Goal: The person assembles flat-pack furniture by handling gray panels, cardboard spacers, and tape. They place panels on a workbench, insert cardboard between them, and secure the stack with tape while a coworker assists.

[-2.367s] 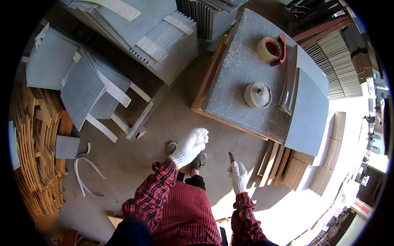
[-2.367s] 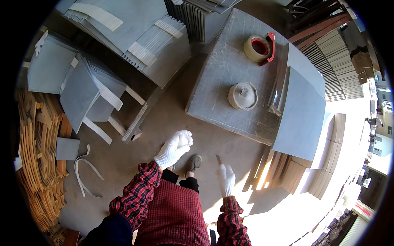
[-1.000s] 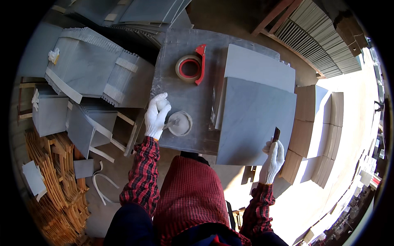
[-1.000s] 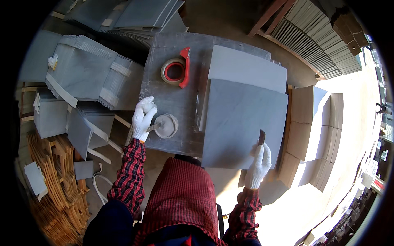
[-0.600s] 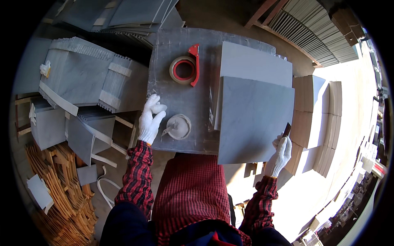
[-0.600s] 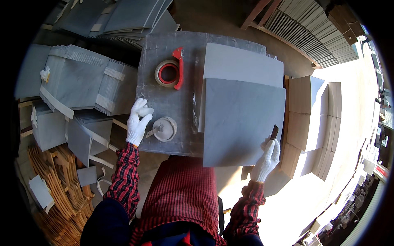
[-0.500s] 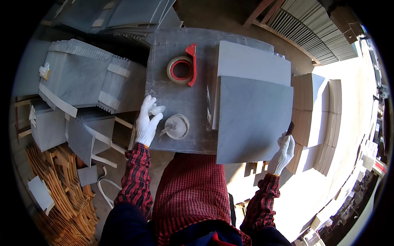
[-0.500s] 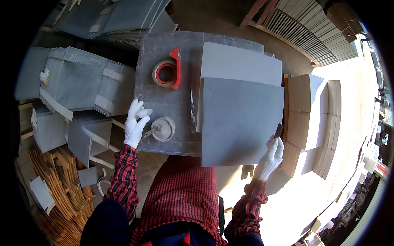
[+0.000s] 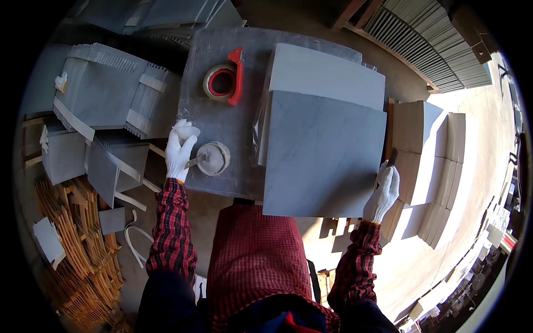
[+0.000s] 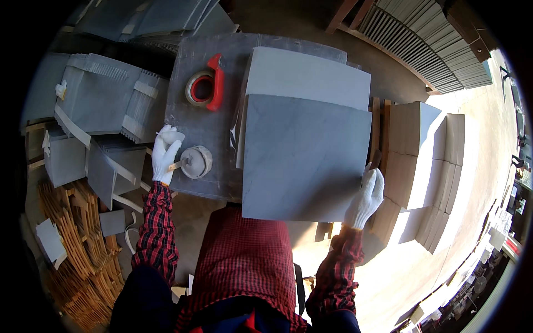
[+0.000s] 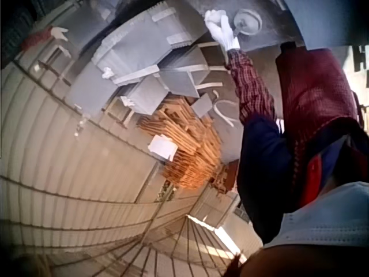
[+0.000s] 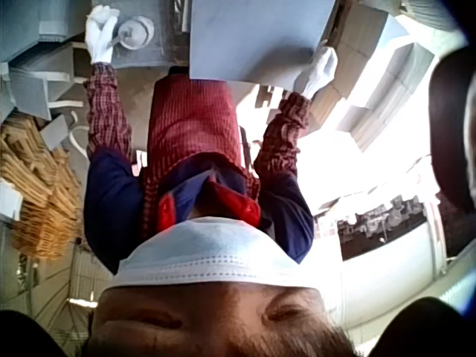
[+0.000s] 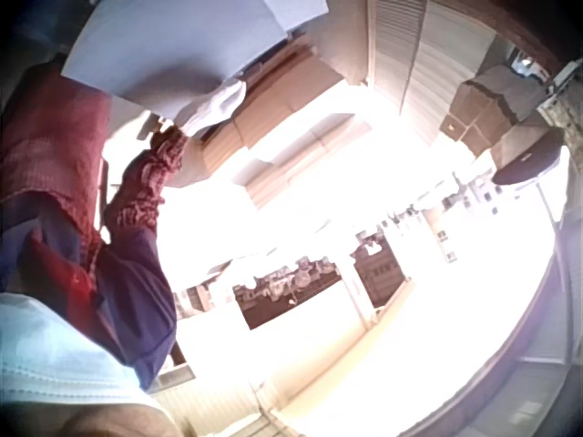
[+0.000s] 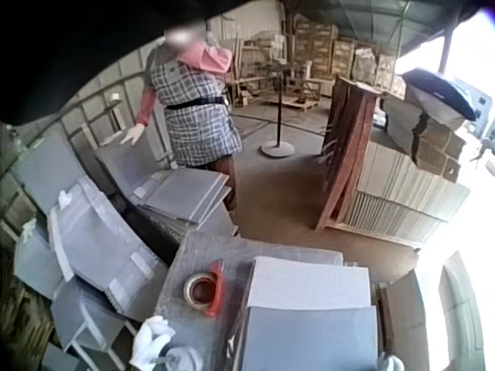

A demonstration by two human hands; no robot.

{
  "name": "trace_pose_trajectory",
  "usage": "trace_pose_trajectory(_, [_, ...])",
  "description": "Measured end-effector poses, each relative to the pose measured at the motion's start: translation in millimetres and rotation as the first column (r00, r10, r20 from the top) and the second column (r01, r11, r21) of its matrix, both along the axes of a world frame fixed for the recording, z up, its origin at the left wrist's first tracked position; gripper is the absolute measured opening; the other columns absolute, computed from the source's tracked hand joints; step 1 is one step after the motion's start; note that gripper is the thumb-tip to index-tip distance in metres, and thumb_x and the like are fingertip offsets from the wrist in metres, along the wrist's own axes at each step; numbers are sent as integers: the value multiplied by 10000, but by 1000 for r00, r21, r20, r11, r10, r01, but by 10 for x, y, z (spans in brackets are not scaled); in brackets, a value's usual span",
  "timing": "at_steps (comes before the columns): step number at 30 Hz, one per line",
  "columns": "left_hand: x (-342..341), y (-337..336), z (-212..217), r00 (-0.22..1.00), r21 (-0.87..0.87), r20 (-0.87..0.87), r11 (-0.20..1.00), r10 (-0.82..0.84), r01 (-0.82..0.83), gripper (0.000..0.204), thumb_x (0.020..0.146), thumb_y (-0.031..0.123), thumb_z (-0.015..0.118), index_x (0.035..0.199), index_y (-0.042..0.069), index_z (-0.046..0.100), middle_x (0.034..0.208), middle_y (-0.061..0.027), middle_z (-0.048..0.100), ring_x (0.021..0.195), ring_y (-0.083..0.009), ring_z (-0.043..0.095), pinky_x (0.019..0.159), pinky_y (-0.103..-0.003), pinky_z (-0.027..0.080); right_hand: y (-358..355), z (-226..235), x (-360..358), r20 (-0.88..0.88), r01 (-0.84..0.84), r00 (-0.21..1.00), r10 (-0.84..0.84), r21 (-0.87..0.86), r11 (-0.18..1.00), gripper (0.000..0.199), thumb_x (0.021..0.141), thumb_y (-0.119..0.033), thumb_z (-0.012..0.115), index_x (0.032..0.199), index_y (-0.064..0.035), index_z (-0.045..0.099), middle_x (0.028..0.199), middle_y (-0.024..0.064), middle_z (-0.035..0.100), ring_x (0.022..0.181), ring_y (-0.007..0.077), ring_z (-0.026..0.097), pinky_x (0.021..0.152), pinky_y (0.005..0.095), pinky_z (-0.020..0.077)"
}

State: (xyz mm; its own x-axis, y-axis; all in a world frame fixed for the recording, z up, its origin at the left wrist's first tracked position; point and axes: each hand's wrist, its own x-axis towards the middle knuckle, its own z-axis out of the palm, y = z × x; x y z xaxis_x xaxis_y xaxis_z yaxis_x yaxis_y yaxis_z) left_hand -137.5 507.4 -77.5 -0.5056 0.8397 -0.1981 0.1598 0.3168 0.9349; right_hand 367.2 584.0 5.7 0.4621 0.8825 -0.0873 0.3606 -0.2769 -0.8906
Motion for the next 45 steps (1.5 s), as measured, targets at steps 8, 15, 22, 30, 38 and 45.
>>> trace_pose_trajectory(8, [178, -201, 34, 946, 113, 187, 951, 266, -289, 465, 865, 37, 714, 1298, -3, 549, 1225, -85, 601, 1138, -180, 592, 1026, -321, 456, 139, -65, 114, -151, -9, 989, 9, -3, 1000, 322, 1044, -288, 585, 1161, 3, 657, 966, 12, 633, 882, 101, 570, 830, 259, 470])
trace_pose_trajectory(15, [589, -1082, 400, 822, 62, 77, 820, 564, -569, 364, 920, 116, 720, 1230, 11, 561, 1239, -62, 562, 1149, -150, 521, 1038, -316, 416, 32, -91, 255, -296, 3, 954, -42, -134, 991, 352, 1067, -286, 532, 1255, -1, 616, 1146, 72, 657, 1057, 147, 625, 925, 287, 490])
trace_pose_trajectory(22, [1537, -1130, 850, 900, -59, 205, 923, 385, -381, 374, 926, 3, 694, 1262, 18, 530, 1174, -56, 594, 1047, -124, 612, 946, -268, 500, 556, -137, 225, -388, -146, 916, 97, -99, 984, 441, 1068, -359, 529, 1306, 4, 606, 1178, 46, 638, 1064, 137, 599, 942, 279, 460])
trace_pose_trajectory(30, [2219, -847, 488, 937, 47, 344, 995, 67, -89, 396, 929, -31, 675, 1285, 45, 518, 1322, -73, 529, 1154, -152, 590, 978, -281, 513, 767, -165, 123, -186, -189, 970, 154, -192, 963, 418, 1042, -384, 570, 1217, -21, 682, 1044, -25, 608, 909, 85, 495, 803, 241, 386])
trace_pose_trajectory(38, [2397, -691, 553, 818, 103, 572, 985, 52, -135, 463, 927, -46, 677, 1334, 50, 479, 1184, -34, 537, 1038, -116, 589, 942, -283, 531, 712, -306, 55, -97, -164, 982, 162, -4, 987, 438, 1054, -370, 538, 1222, 10, 674, 1145, 54, 632, 1059, 172, 557, 974, 320, 422])
trace_pose_trajectory(45, [2367, -706, 601, 888, 174, 455, 973, 59, -154, 474, 930, -66, 662, 1359, 35, 486, 1168, -11, 578, 1006, -102, 603, 939, -270, 531, 295, -188, -12, -38, -143, 989, 141, -30, 989, 412, 1068, -334, 502, 1182, 22, 674, 1128, 75, 629, 1041, 184, 567, 941, 341, 455])
